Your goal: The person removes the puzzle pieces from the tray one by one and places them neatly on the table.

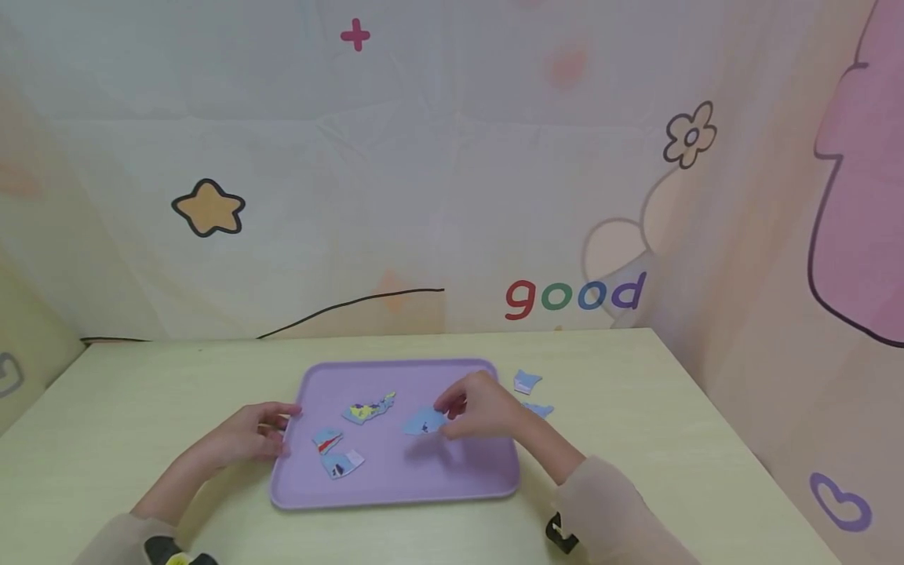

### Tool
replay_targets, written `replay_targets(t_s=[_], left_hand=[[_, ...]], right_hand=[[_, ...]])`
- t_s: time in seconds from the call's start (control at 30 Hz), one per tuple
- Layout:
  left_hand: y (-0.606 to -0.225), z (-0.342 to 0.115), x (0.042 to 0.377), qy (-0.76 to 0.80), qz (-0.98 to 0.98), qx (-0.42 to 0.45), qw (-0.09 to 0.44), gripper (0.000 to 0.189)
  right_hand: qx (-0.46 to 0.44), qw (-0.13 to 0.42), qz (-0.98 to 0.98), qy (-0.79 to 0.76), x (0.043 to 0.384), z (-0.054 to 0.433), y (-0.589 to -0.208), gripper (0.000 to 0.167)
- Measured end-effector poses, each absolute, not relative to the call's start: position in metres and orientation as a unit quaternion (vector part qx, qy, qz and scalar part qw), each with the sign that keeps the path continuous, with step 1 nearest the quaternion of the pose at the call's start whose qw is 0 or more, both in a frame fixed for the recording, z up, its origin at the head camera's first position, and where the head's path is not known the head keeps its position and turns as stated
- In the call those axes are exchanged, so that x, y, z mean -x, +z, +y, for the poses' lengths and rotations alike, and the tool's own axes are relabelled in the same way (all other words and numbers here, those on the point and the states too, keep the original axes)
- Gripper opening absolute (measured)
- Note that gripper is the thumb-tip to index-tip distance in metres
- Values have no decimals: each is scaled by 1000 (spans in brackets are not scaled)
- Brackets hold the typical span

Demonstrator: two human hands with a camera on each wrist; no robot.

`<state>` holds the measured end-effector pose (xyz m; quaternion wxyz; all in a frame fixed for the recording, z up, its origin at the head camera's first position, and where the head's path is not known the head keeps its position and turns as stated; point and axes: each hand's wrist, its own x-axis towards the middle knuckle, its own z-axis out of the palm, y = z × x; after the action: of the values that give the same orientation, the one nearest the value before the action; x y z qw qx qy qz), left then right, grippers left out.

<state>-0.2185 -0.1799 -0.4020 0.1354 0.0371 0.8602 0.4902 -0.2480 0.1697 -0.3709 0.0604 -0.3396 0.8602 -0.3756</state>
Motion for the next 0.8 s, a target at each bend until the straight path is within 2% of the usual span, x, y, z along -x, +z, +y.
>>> replay_targets(t_s=[0.4, 0.8], left_hand=[[-405, -186, 221, 501, 851, -67, 144, 56], [-402, -182, 218, 497, 856, -48, 134, 56]], right_hand=[[295, 46, 869, -395, 249, 206, -368, 26], [249, 22, 884, -394, 250, 250, -367, 25]])
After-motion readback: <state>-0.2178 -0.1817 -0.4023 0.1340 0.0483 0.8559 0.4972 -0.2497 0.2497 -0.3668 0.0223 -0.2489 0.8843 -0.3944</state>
